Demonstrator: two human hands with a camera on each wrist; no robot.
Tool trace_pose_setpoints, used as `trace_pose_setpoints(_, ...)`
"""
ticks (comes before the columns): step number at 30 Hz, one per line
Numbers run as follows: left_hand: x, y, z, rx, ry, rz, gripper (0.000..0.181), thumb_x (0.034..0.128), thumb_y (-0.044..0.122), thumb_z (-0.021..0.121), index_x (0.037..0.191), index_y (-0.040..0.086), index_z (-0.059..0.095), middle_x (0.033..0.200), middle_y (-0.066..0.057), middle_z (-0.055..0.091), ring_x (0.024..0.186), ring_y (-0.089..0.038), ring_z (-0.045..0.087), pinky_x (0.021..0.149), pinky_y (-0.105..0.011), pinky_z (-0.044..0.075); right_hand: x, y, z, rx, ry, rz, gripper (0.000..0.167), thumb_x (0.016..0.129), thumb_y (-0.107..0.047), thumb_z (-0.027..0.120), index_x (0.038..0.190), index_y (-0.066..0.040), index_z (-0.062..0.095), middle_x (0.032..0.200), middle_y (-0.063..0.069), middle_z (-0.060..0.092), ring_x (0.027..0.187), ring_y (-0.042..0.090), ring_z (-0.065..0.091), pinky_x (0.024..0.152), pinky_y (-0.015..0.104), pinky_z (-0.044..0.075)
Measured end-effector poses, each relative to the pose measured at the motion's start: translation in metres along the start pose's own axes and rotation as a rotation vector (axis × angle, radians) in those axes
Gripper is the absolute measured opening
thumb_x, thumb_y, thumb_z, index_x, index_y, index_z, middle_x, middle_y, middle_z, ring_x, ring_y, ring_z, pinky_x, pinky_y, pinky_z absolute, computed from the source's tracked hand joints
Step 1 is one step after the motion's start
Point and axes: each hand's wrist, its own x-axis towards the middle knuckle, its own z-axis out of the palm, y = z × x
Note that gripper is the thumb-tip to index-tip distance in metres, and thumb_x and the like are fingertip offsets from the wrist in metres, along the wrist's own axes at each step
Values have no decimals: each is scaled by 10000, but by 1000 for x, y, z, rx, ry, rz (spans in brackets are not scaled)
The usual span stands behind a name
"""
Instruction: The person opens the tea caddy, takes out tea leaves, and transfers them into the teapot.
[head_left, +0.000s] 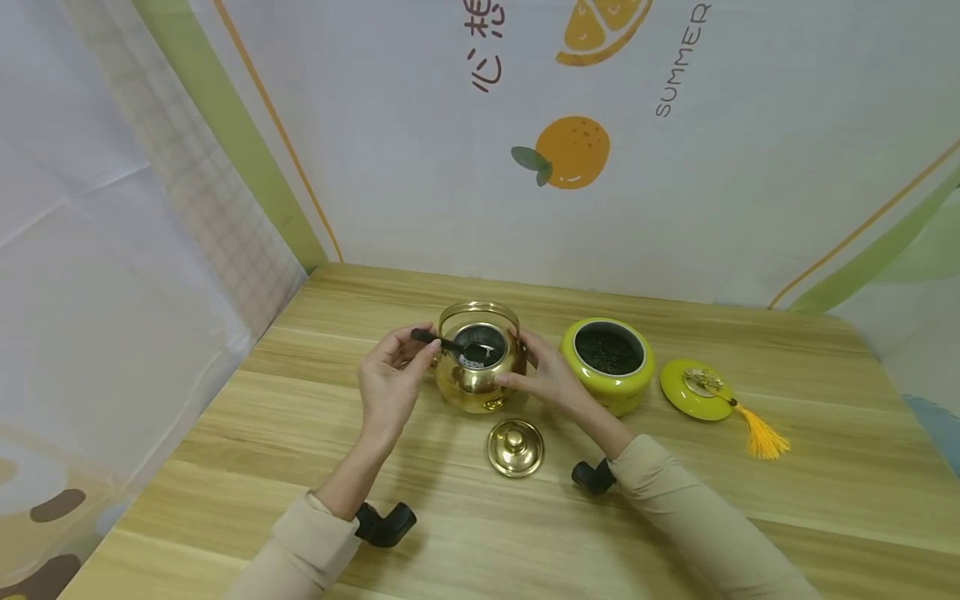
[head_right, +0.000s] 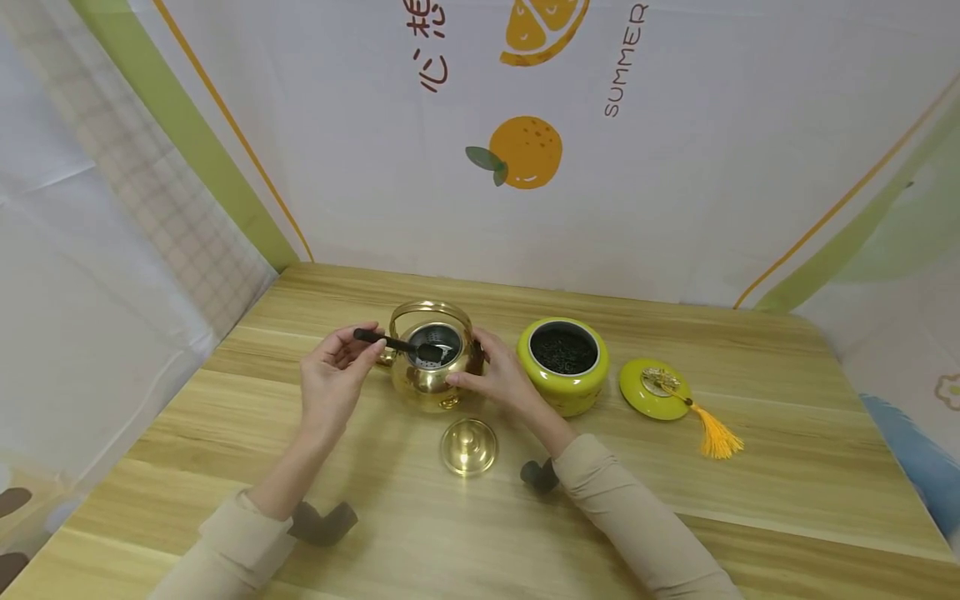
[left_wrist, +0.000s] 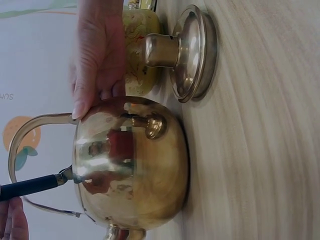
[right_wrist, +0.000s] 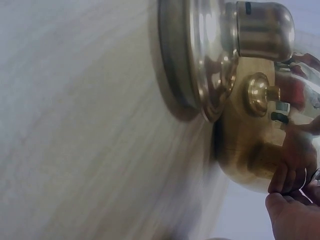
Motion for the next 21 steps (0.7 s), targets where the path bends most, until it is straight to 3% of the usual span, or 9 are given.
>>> trace_pose_setpoints(4,-1,4,-4,11,8,-1,220,805,-6,711,1016,-48,666,974,-140,702,801,-72,666,752,-198,555,0,2,0,-8,1,-43,799,779,-156,773,1385,120,332,1427,272,375,1354,375,324,1124,422,277)
trace_pose_setpoints(7,-1,8,-10,4,17,-27,224,816,15,706,1029,-36,659,939,8,711,813,-78,665,767,-198,551,-1,5,0,-15,5,-76,825,779,-232,777,1373,136,337,1415,304,370,1341,412,323,1115,430,286)
trace_pose_setpoints(10,-2,12,-19,-26,28,-67,226,836,21,687,1048,-41,634,909,103,697,819,-78,661,764,-195,549,0,5,0,-16,2,-69,815,779,-207,776,1376,132,336,1419,301,365,1343,412,319,1116,428,284)
trace_pose_setpoints(16,1,19,-39,-188,115,-188,156,873,14,639,1024,29,604,892,43,694,793,-84,677,725,-203,563,1,1,0,-5,-5,-8,780,767,-54,763,1393,107,327,1443,267,354,1368,371,301,1134,425,255)
trace_pose_setpoints(21,6,20,-56,-301,223,-271,129,882,39,633,1001,62,589,874,-13,690,740,-73,685,698,-189,563,-5,-24,-1,7,-14,8,752,774,2,739,1377,147,314,1427,319,337,1360,413,287,1135,454,241)
